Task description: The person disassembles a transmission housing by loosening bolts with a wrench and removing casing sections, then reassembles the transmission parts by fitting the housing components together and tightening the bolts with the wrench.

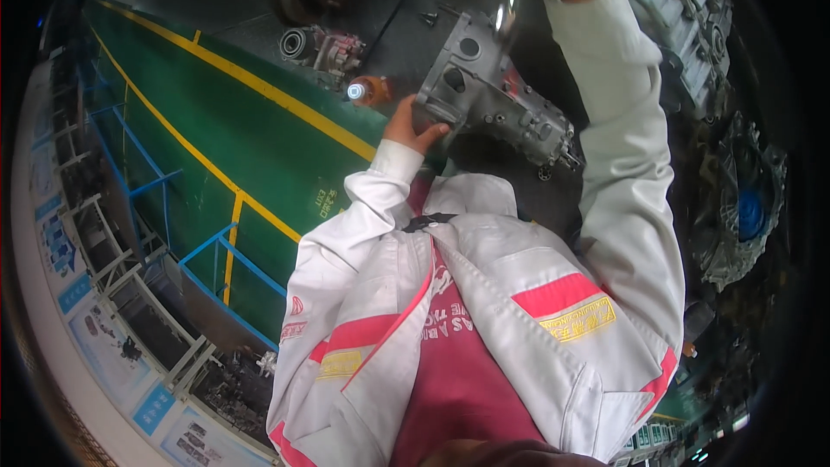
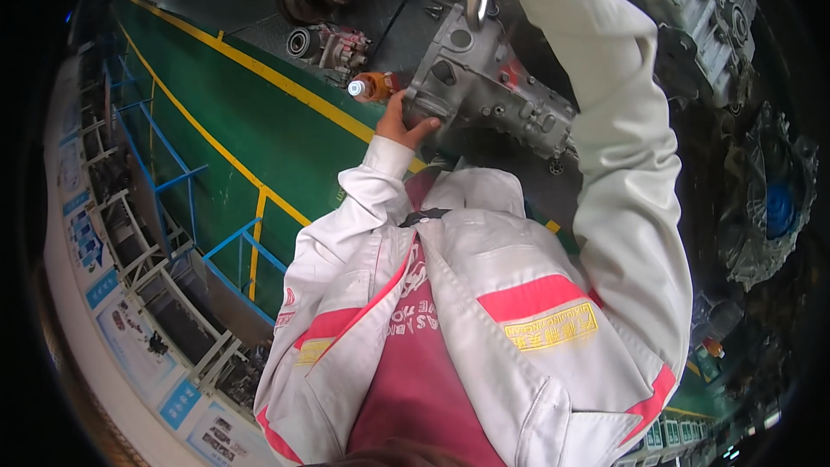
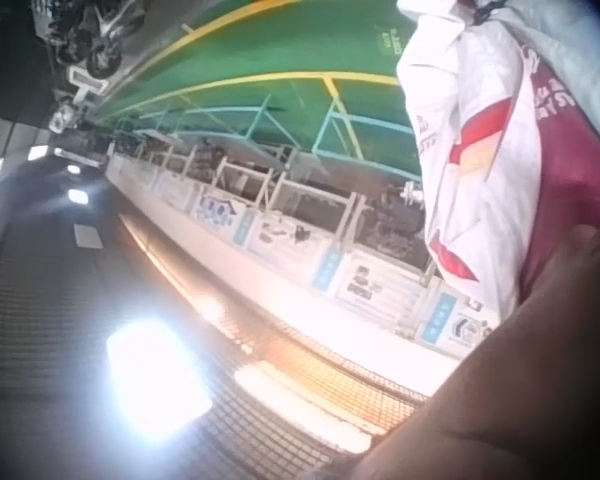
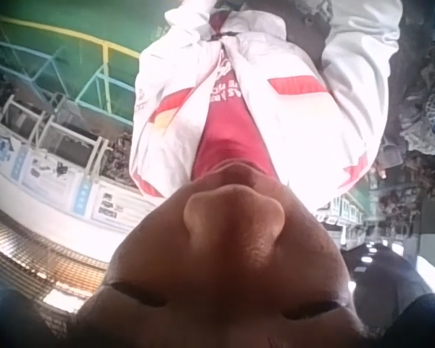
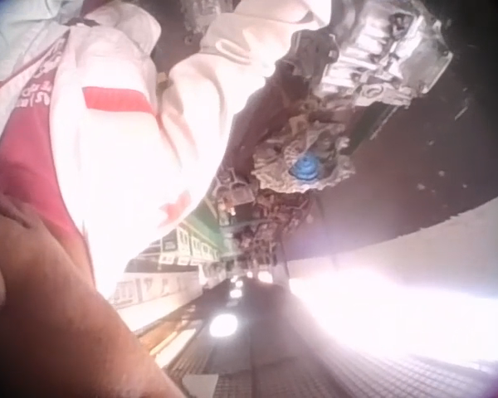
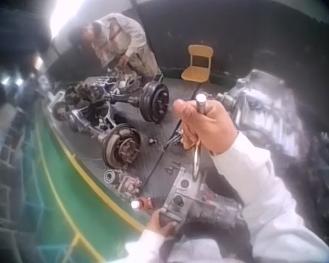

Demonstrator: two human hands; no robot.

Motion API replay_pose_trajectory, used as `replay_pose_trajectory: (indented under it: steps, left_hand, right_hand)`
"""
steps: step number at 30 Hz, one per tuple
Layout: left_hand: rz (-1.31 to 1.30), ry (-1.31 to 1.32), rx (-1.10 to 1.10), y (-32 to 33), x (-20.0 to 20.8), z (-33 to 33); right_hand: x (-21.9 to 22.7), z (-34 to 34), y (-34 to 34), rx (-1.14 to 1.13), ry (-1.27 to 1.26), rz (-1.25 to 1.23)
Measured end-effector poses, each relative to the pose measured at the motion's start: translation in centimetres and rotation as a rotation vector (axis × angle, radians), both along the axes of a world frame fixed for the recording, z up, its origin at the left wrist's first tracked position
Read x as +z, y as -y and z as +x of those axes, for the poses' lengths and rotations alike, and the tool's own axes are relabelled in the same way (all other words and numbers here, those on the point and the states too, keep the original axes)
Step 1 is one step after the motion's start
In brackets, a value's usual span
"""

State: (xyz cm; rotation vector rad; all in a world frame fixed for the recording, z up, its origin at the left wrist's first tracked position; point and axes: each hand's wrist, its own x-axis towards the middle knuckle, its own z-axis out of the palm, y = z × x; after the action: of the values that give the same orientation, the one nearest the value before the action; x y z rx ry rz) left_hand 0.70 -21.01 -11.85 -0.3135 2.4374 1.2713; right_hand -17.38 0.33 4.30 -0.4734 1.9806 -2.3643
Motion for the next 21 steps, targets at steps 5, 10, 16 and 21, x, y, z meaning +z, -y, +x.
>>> replay_pose_trajectory:
  steps: [5,10,16,21]
  left_hand:
    - [-0.024,0.039,-0.021,0.2,-0.1,-0.3]
    - [0.003,0.006,-0.020,0.4,-0.4,-0.4]
    - [0.037,-0.023,-0.076,0.8,-0.2,-0.7]
    - [-0.029,-0.044,-0.080,0.1,-0.1,-0.2]
  right_hand:
    - [-4.4,-3.0,-1.5,0.025,0.341,-0.157]
    - [-6.5,-3.9,-1.9,0.214,0.105,-0.532]
    - [-9.9,-3.6,-3.0,-0.952,-0.449,-0.207]
    - [-11.2,-1.3,-7.5,-1.512,-0.113,-0.210]
